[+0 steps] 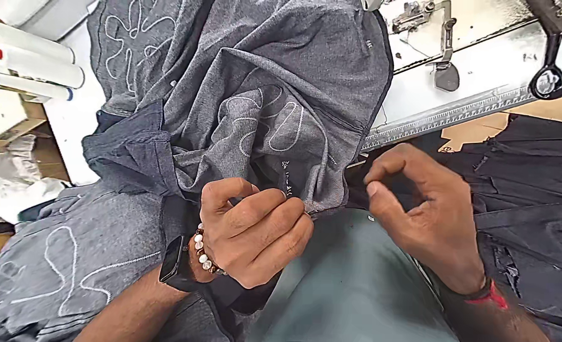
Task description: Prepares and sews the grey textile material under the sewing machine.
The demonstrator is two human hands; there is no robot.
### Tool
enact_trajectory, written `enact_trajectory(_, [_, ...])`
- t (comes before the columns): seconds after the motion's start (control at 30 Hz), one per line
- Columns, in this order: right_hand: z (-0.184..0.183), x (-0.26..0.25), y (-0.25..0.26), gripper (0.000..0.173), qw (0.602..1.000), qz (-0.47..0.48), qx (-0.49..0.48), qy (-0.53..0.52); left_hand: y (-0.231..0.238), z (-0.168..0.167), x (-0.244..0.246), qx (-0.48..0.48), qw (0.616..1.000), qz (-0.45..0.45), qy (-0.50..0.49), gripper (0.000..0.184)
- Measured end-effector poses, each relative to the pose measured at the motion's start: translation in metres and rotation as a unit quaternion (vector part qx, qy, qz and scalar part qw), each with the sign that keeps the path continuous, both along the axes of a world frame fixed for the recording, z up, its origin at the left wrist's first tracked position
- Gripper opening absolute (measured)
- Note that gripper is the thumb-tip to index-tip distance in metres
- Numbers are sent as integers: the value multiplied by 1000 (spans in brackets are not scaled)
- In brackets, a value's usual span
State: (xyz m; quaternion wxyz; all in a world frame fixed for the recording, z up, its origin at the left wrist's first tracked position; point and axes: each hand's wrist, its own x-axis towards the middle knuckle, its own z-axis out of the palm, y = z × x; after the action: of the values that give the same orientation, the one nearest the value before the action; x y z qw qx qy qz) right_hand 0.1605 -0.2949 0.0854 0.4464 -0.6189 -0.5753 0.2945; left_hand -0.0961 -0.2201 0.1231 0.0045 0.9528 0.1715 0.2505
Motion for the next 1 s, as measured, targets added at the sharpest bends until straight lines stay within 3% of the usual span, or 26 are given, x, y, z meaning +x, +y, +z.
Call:
enact_trajectory(0.17, [4, -17, -4, 9, 997, 66, 37, 25, 0, -1, 1, -1, 1000, 3, 10, 7])
enact_trajectory(0.33, [5, -22, -8, 11, 995, 63, 68, -32, 0, -1, -1, -5, 1000, 7, 4, 9])
enact_trajectory(0.73, [-2, -24, -11, 13, 997, 37, 64, 17, 0, -4, 1, -21, 999, 19, -16, 14])
enact_trajectory(1.0, [12, -28, -4, 11, 990, 72, 76, -95, 0, -2, 2, -5, 1000, 8, -5, 9])
